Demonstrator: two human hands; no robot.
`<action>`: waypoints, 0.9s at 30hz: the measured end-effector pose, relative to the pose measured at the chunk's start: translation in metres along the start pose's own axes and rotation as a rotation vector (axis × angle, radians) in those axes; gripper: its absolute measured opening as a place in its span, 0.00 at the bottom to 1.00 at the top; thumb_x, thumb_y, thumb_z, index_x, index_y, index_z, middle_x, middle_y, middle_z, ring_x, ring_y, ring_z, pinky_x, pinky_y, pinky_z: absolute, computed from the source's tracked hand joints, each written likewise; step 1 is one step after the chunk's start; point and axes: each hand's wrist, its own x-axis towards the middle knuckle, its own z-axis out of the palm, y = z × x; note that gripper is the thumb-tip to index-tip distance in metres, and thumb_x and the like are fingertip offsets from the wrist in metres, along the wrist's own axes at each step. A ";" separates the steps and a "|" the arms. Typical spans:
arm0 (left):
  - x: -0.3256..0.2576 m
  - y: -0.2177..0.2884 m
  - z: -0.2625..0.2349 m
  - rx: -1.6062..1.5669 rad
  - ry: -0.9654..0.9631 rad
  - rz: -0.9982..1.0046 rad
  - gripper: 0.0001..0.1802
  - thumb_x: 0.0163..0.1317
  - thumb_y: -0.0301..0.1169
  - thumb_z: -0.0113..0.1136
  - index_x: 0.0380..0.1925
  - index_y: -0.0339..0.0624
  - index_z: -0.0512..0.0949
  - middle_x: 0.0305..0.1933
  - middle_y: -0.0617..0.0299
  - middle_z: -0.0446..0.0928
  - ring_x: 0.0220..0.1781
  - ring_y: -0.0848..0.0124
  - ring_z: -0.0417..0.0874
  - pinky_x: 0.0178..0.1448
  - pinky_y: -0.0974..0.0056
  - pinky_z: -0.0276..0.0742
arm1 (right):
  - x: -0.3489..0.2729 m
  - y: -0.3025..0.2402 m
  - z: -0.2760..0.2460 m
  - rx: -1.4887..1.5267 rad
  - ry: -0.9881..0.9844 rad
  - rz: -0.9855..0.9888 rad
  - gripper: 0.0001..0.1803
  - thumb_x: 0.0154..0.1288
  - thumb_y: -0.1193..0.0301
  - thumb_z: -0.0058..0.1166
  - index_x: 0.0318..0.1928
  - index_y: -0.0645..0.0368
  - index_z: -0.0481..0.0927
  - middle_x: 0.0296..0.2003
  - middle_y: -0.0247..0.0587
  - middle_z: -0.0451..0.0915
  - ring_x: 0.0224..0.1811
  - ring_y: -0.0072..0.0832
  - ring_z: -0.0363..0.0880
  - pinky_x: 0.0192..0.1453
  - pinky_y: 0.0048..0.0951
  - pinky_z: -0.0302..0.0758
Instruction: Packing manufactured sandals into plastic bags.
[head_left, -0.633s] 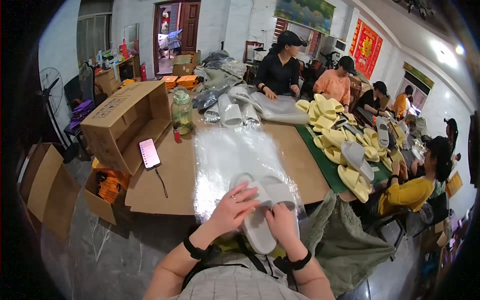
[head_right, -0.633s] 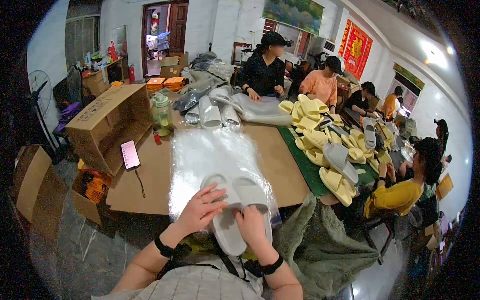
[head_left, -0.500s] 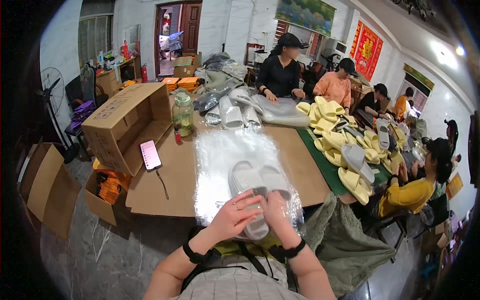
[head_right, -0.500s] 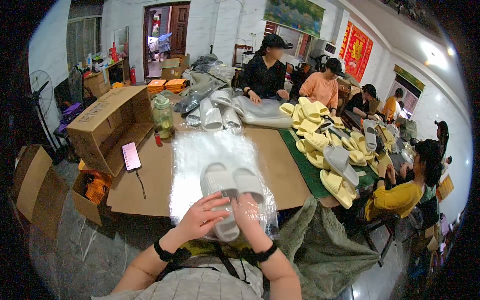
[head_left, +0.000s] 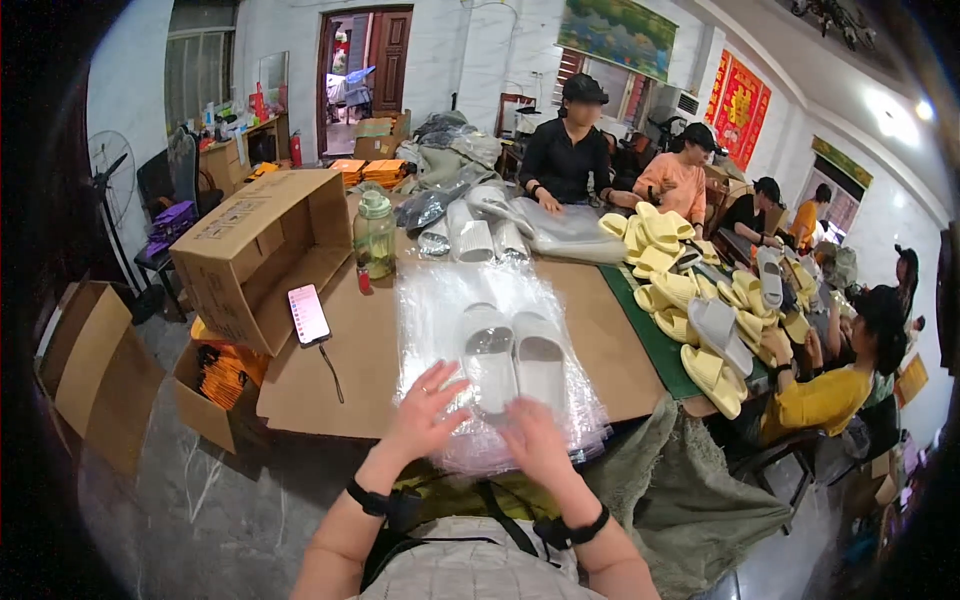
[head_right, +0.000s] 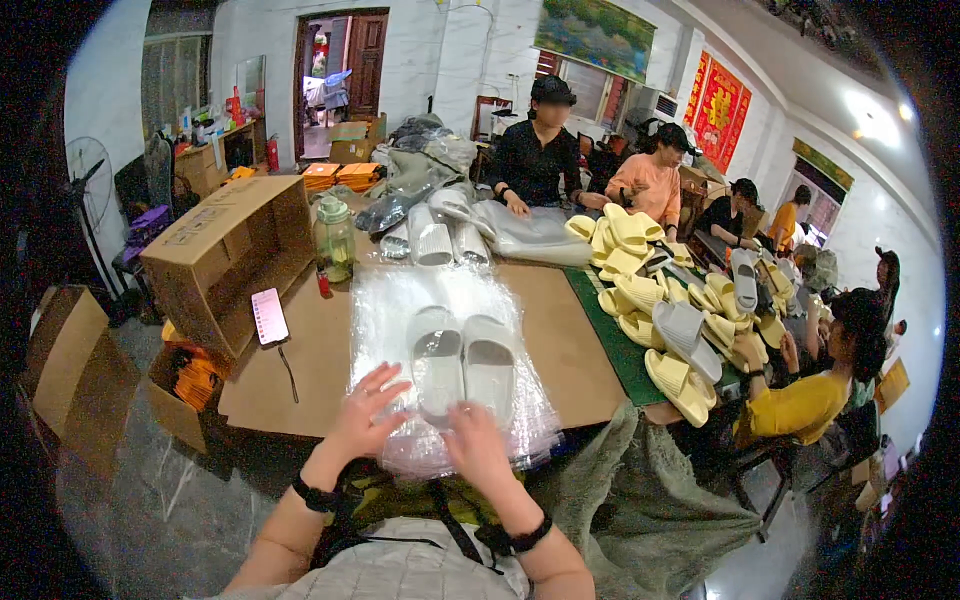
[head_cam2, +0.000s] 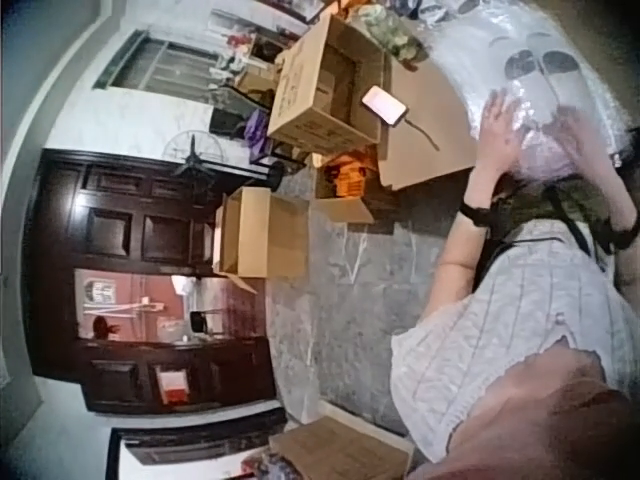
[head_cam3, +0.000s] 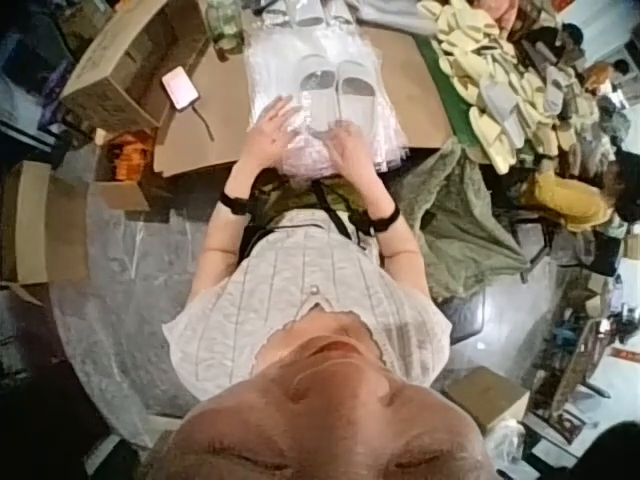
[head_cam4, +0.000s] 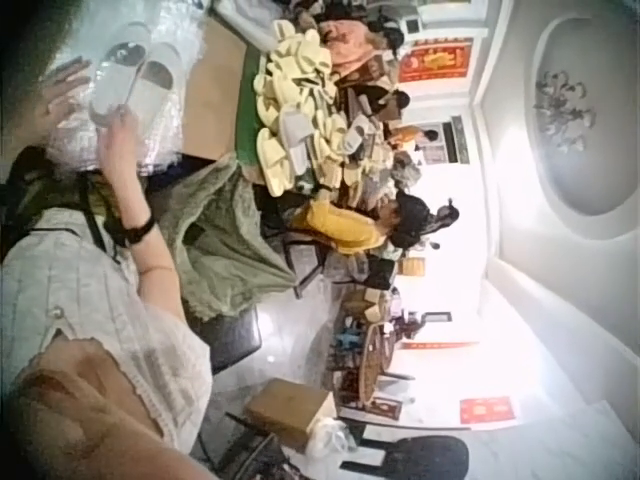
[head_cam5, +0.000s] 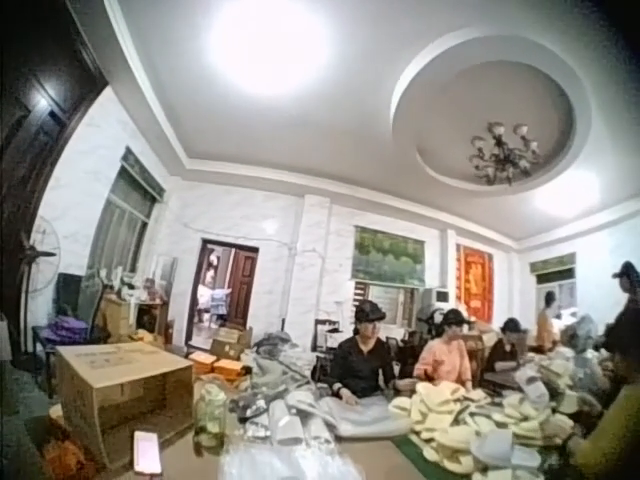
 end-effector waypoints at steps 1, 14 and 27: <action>0.001 -0.009 0.000 0.028 -0.029 -0.044 0.30 0.60 0.41 0.69 0.62 0.45 0.76 0.73 0.48 0.66 0.75 0.43 0.62 0.75 0.48 0.63 | -0.007 -0.014 -0.019 0.133 -0.144 0.007 0.20 0.64 0.70 0.61 0.55 0.63 0.79 0.50 0.53 0.77 0.52 0.50 0.77 0.56 0.43 0.75; -0.014 -0.050 0.033 0.219 -0.171 -0.160 0.40 0.65 0.52 0.59 0.73 0.46 0.63 0.79 0.41 0.53 0.81 0.44 0.51 0.81 0.47 0.48 | 0.086 0.022 -0.029 -0.022 0.163 0.352 0.18 0.64 0.57 0.64 0.34 0.62 0.84 0.29 0.49 0.83 0.33 0.42 0.84 0.38 0.41 0.79; -0.019 -0.063 0.033 0.146 -0.057 -0.142 0.35 0.59 0.42 0.65 0.66 0.40 0.71 0.77 0.40 0.57 0.78 0.44 0.57 0.78 0.46 0.56 | 0.051 0.060 0.027 0.182 0.033 0.443 0.28 0.65 0.58 0.64 0.55 0.69 0.77 0.39 0.52 0.81 0.40 0.42 0.81 0.46 0.39 0.78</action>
